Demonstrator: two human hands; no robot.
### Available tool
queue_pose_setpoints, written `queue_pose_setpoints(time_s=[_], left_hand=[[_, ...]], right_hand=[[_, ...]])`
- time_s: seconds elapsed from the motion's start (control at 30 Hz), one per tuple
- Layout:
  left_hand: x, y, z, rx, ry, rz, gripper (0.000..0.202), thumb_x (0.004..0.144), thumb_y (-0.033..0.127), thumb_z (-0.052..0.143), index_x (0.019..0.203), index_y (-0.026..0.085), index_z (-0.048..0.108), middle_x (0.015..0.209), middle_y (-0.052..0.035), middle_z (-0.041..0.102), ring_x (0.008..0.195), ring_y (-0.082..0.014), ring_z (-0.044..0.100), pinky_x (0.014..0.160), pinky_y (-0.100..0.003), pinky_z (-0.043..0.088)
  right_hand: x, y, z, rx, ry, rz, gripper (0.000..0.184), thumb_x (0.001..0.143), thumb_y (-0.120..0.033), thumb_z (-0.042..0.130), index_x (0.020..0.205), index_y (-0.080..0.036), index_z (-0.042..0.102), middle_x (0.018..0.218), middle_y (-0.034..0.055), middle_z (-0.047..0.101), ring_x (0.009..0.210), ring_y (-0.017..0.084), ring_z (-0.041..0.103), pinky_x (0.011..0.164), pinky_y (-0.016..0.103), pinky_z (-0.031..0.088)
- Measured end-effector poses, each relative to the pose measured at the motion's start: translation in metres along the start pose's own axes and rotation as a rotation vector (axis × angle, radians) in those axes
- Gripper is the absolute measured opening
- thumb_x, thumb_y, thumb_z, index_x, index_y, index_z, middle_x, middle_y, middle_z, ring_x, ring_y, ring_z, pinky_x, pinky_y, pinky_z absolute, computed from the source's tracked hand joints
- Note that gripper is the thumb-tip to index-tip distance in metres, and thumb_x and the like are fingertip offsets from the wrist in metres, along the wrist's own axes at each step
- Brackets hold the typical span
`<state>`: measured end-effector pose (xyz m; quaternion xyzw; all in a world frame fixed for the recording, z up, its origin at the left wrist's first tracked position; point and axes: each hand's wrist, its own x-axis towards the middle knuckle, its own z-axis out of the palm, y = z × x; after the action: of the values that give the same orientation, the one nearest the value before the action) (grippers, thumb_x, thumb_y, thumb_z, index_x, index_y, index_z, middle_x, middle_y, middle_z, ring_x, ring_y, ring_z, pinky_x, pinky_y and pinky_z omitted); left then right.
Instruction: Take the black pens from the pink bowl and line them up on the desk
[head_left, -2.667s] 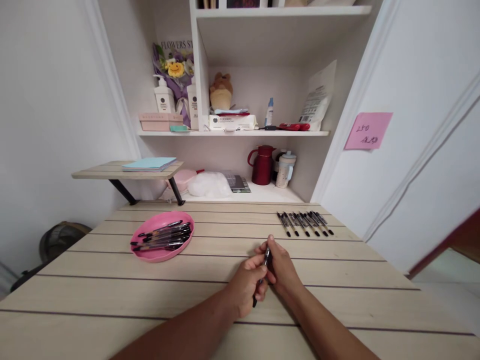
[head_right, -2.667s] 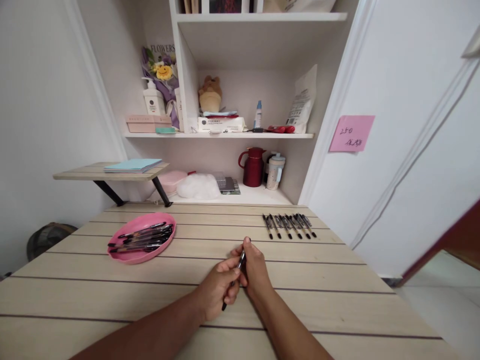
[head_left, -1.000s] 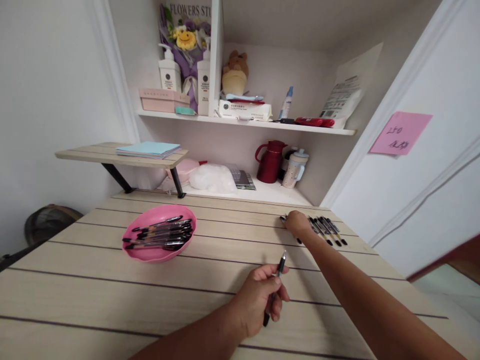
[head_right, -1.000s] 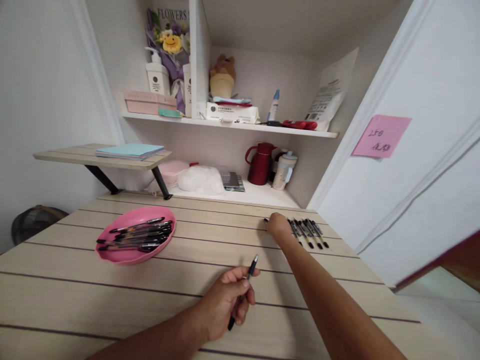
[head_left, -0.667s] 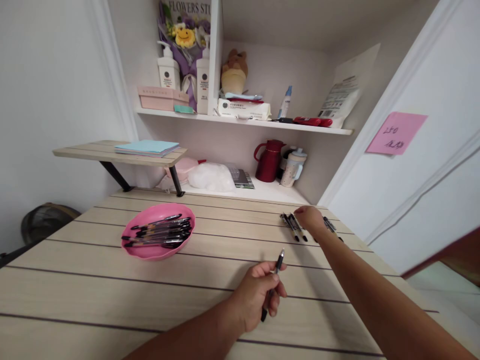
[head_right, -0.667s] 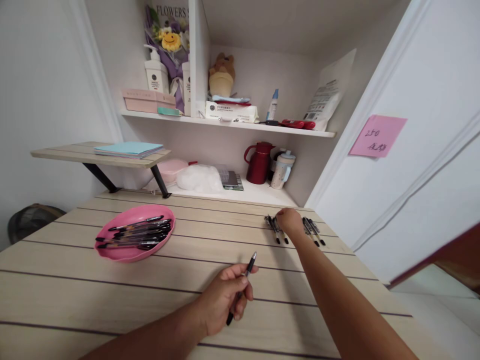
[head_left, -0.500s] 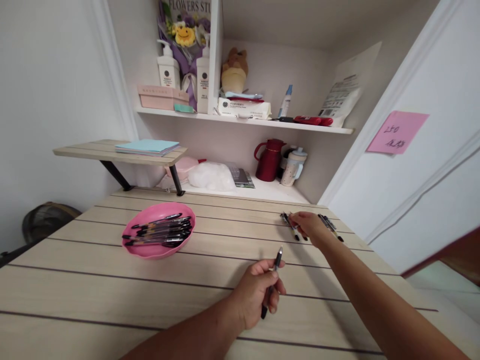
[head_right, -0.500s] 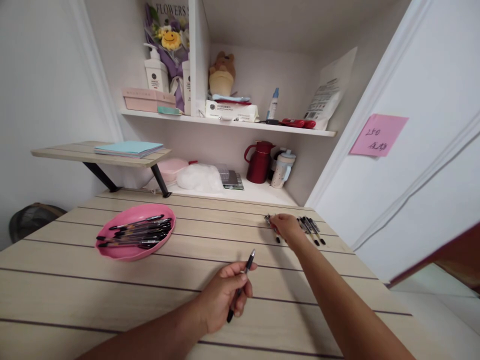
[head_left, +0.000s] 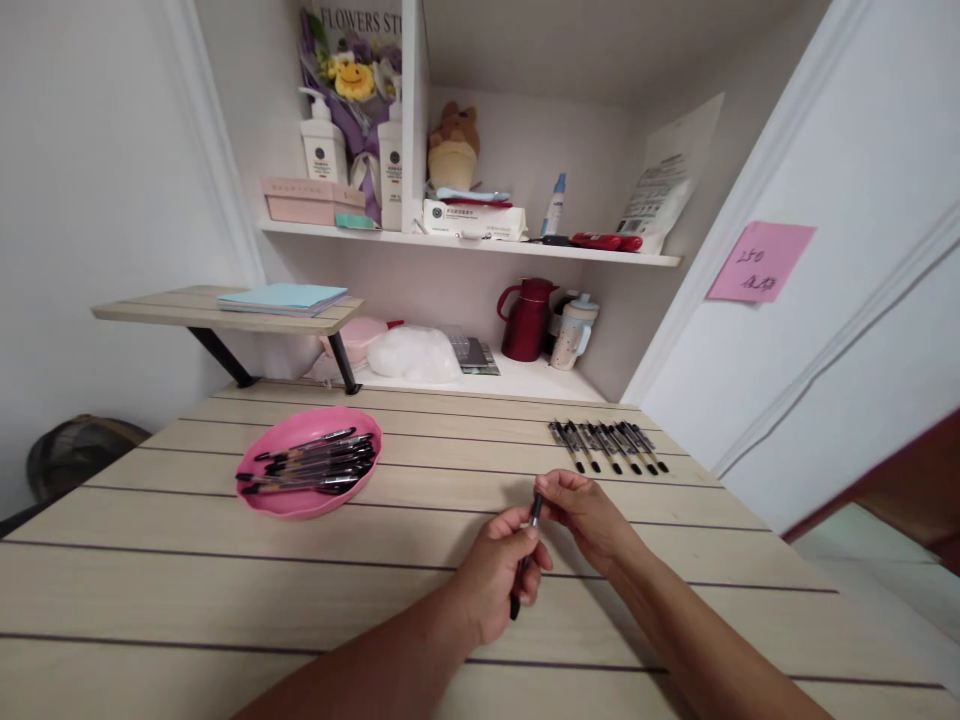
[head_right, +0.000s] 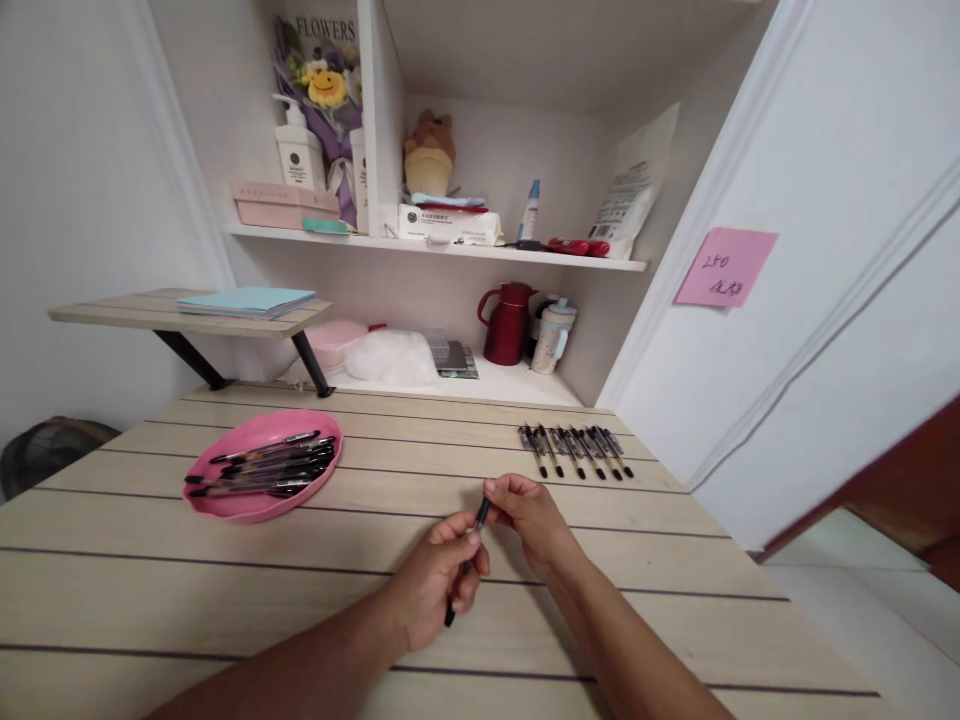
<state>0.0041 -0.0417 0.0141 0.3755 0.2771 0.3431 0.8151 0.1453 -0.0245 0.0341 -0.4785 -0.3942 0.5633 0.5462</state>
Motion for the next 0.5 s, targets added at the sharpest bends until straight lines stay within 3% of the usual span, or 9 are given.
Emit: queue_pose_setpoints(time_s=[0.1,0.2,0.27,0.37,0.5], left_hand=[[0.0008,0.0002,-0.0007,-0.010,-0.011,-0.003,0.032,0.071,0.032,0.057,0.098,0.018,0.049,0.056,0.0053,0.050,0.032,-0.0010,0.027,0.037,-0.018,0.012],[0.0014,0.0004,-0.0015,-0.025,-0.033,-0.004,0.034,0.071,0.033,0.057,0.100,0.018,0.049,0.057,0.0054,0.049,0.032,-0.0006,0.026,0.037,-0.018,0.010],[0.0013,0.0004,-0.0017,-0.026,-0.039,-0.008,0.035,0.071,0.033,0.057,0.101,0.018,0.049,0.057,0.0052,0.049,0.033,-0.0007,0.026,0.037,-0.018,0.010],[0.0006,0.0008,-0.0013,-0.026,-0.023,-0.013,0.034,0.070,0.033,0.059,0.099,0.018,0.049,0.056,0.0051,0.049,0.033,-0.0007,0.026,0.037,-0.018,0.009],[-0.0007,0.0016,0.0000,-0.037,-0.015,-0.009,0.034,0.069,0.034,0.059,0.098,0.018,0.050,0.056,0.0051,0.049,0.033,-0.0003,0.025,0.037,-0.018,0.009]], right_hand=[[-0.0005,0.0004,0.0001,0.078,-0.015,0.005,0.023,0.057,-0.032,0.075,0.061,-0.016,0.060,0.061,-0.0004,0.060,0.051,0.008,0.048,0.059,0.025,0.039],[-0.0007,0.0023,0.0008,0.126,-0.066,0.056,0.027,0.062,-0.041,0.069,0.068,-0.016,0.063,0.069,0.0019,0.062,0.053,0.009,0.048,0.057,0.025,0.038],[-0.0004,0.0034,0.0006,0.105,-0.088,0.080,0.030,0.066,-0.046,0.065,0.068,-0.016,0.063,0.061,0.0012,0.060,0.051,0.010,0.047,0.054,0.025,0.037],[0.0001,0.0034,-0.0006,0.076,-0.092,0.045,0.024,0.063,-0.038,0.070,0.060,-0.016,0.061,0.053,-0.0008,0.057,0.048,0.009,0.045,0.053,0.025,0.036],[-0.0004,0.0022,-0.0011,0.154,-0.139,0.053,0.024,0.064,-0.040,0.068,0.074,-0.018,0.064,0.077,0.0039,0.065,0.062,0.012,0.054,0.062,0.027,0.040]])
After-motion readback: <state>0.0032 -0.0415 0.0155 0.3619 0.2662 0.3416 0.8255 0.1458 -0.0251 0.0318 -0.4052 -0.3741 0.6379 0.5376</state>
